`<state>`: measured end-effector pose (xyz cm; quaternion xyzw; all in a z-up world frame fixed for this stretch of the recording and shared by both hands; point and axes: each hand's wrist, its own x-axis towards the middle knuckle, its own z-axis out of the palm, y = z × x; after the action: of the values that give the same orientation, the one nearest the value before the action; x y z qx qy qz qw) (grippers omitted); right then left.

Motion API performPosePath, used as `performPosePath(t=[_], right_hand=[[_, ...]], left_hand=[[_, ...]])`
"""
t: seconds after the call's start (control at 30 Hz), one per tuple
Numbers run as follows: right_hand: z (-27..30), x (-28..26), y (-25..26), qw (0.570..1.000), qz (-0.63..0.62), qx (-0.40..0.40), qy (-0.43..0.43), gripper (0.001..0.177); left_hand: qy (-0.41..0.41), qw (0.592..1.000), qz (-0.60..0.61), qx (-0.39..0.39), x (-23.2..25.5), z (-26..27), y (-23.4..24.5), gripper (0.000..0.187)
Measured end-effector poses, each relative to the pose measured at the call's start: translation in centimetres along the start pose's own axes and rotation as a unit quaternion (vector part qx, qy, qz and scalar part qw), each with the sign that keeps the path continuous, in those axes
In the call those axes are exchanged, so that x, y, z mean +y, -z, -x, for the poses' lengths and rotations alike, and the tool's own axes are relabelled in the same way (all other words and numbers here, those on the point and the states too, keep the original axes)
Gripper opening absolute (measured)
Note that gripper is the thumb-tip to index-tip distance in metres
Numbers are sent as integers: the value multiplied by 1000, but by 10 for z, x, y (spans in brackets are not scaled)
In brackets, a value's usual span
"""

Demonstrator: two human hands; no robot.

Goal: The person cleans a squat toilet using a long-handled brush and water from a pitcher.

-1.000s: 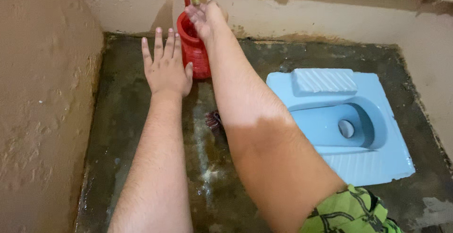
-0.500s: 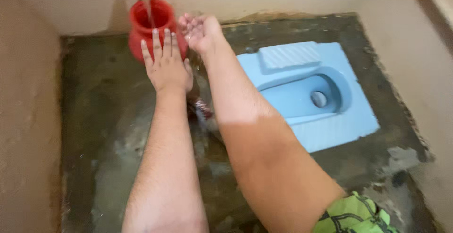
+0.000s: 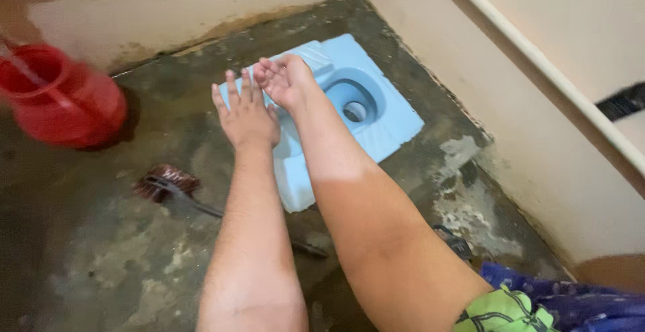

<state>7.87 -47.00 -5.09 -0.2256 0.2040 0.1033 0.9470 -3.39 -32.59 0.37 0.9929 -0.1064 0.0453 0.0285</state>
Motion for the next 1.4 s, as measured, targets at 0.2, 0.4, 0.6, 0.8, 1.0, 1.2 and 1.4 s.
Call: performPosePath(t=[0.2,0.4,0.6,0.8,1.0,1.2,1.4], right_hand=[[59,-48,81,994,13,107,14,31],[127,-94,171,982,63,175,-7,27],[176,-109,220,934,228,274,-25,35],[185,-102,212,909,328,246,-72,38],[177,-110,193,879,400,238,-100,39],[149,-111,163,852,471,204,-101,33],[104,-83,65,786,604,127,27,17]], left_hand=[[-55,998,23,8,67,21,-23,74],[-119,992,-14,-42,115,52,-44,74],[-133,987,-17,-94,133,78,-61,71],[-117,989,-13,-85,117,77,-70,68],[-92,986,-40,-131,95,76,-54,84],[-72,983,-56,-160,68,63,-40,95],[-30,982,-169,-80,-3,15,-29,108]])
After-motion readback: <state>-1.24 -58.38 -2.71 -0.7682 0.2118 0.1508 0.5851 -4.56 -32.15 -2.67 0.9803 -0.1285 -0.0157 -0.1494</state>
